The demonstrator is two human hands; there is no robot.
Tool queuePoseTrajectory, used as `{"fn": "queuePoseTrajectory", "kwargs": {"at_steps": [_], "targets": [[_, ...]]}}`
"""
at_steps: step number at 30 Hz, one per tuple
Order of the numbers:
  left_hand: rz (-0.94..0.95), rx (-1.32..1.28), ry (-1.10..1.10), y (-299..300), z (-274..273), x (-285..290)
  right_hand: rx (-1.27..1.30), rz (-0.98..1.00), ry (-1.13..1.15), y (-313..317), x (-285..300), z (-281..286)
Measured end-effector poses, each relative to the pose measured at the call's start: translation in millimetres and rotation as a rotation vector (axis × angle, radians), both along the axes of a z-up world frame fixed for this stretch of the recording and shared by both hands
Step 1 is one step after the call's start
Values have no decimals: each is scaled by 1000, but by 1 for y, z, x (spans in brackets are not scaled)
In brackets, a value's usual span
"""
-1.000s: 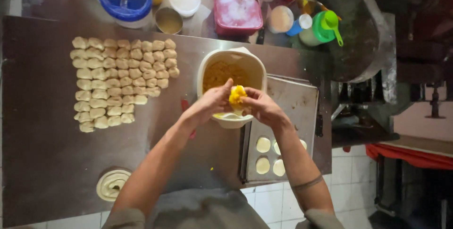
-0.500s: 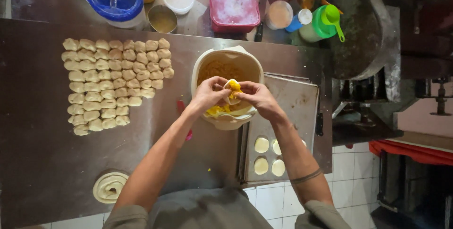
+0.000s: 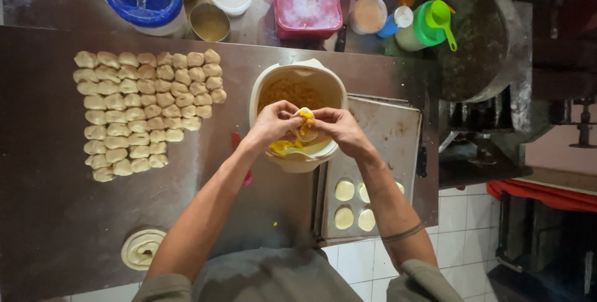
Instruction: Filling dough portions with yellow paste and arranging them on a baking sheet
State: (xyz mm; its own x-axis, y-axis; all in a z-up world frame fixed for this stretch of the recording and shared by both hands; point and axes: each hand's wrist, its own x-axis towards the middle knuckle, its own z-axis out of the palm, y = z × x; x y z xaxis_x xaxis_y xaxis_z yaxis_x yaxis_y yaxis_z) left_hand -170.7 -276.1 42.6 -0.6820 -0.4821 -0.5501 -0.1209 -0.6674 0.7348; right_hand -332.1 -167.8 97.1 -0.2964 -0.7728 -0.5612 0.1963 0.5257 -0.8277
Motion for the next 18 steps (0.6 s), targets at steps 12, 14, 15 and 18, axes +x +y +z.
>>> {"fn": "queuePoseTrajectory", "kwargs": {"at_steps": [12,14,15,18], "targets": [[69,42,-62,23,13,22,-164,103,52,21,20,9],[92,89,-41,26,8,29,-262,216,-31,33,26,33],[60,112,-39,28,4,32,-321,319,82,42,27,37],[18,119,-25,43,8,40,-442,450,416,62,36,44]]}}
